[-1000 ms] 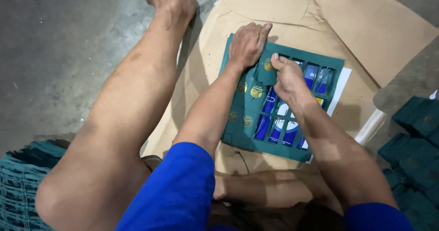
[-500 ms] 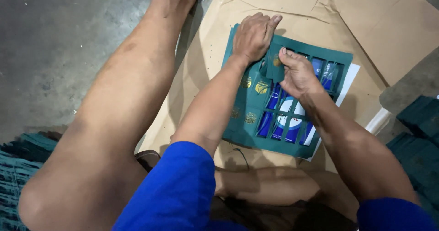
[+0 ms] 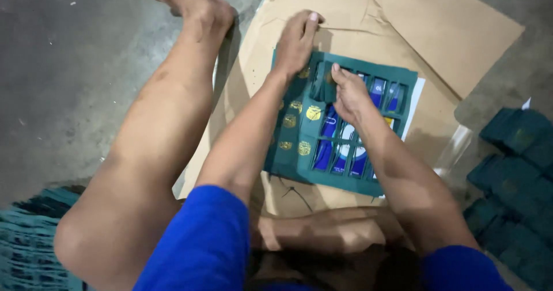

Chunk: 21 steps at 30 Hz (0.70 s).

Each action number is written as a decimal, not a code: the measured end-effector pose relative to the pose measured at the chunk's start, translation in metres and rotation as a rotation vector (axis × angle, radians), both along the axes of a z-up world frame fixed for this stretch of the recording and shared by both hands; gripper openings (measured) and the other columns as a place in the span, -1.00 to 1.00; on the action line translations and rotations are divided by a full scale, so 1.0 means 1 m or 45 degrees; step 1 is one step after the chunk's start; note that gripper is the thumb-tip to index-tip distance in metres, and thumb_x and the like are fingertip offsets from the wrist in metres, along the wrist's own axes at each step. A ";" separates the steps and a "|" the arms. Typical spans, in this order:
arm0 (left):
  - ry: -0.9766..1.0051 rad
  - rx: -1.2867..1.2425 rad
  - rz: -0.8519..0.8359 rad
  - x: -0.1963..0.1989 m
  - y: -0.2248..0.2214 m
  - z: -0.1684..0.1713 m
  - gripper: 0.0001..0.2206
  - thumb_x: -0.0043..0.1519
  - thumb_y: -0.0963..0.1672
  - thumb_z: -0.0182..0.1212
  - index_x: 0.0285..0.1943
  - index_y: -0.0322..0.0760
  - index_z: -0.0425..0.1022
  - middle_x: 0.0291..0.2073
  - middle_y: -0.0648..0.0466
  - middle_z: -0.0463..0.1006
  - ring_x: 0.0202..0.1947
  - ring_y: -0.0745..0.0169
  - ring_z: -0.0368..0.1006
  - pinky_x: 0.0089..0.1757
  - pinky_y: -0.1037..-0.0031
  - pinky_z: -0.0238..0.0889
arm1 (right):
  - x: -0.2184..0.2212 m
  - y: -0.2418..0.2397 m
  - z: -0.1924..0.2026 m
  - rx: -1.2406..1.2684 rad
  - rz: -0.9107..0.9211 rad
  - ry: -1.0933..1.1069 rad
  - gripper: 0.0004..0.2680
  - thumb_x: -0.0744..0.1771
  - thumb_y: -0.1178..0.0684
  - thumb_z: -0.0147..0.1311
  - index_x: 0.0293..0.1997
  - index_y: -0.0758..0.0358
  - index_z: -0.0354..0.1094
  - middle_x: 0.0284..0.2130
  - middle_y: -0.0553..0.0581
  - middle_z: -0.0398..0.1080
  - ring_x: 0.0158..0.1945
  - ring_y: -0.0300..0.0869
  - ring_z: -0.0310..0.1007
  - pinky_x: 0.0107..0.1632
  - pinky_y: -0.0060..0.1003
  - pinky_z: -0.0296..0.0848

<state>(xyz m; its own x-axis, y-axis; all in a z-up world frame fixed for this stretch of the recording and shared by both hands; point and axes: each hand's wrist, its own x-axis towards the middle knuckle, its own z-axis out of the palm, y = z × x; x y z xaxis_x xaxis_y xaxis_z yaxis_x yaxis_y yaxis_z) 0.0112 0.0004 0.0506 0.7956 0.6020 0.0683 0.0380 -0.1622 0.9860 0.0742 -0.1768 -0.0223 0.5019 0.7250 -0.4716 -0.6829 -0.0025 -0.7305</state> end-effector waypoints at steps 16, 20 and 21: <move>0.793 0.368 0.358 -0.041 -0.079 0.016 -0.65 0.01 0.00 0.48 -0.27 -0.38 0.64 -0.34 -0.19 0.63 -0.24 -0.20 0.58 -0.19 0.13 0.43 | -0.015 0.020 0.019 -0.220 -0.127 -0.076 -0.75 0.45 -0.09 -0.06 -0.06 0.32 0.43 -0.19 0.14 0.47 -0.15 -0.15 0.42 -0.04 -0.18 0.41; 0.818 0.008 0.101 -0.037 -0.060 -0.009 -0.65 0.11 0.00 0.46 -0.13 -0.37 0.66 -0.34 -0.13 0.68 -0.34 0.07 0.61 -0.27 0.31 0.44 | -0.005 0.016 0.015 -0.058 -0.128 0.043 -0.69 0.45 -0.14 -0.15 0.03 0.31 0.43 -0.09 0.12 0.51 -0.08 -0.19 0.47 0.04 -0.25 0.43; 0.755 -0.231 0.049 -0.039 -0.057 -0.011 -0.71 0.13 -0.04 0.39 -0.13 -0.34 0.68 -0.37 -0.04 0.72 -0.42 0.24 0.61 -0.32 0.37 0.44 | -0.004 0.014 0.017 -0.003 -0.095 0.150 -0.66 0.45 -0.17 -0.18 0.05 0.33 0.40 -0.07 0.15 0.52 -0.09 -0.15 0.50 0.03 -0.23 0.46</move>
<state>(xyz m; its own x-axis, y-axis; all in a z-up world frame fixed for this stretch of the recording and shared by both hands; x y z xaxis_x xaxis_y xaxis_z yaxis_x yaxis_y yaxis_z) -0.0279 -0.0570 0.0392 0.6443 0.5917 -0.4845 0.5900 0.0185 0.8072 0.0705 -0.1626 -0.0052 0.4958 0.6865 -0.5319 -0.7621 0.0502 -0.6455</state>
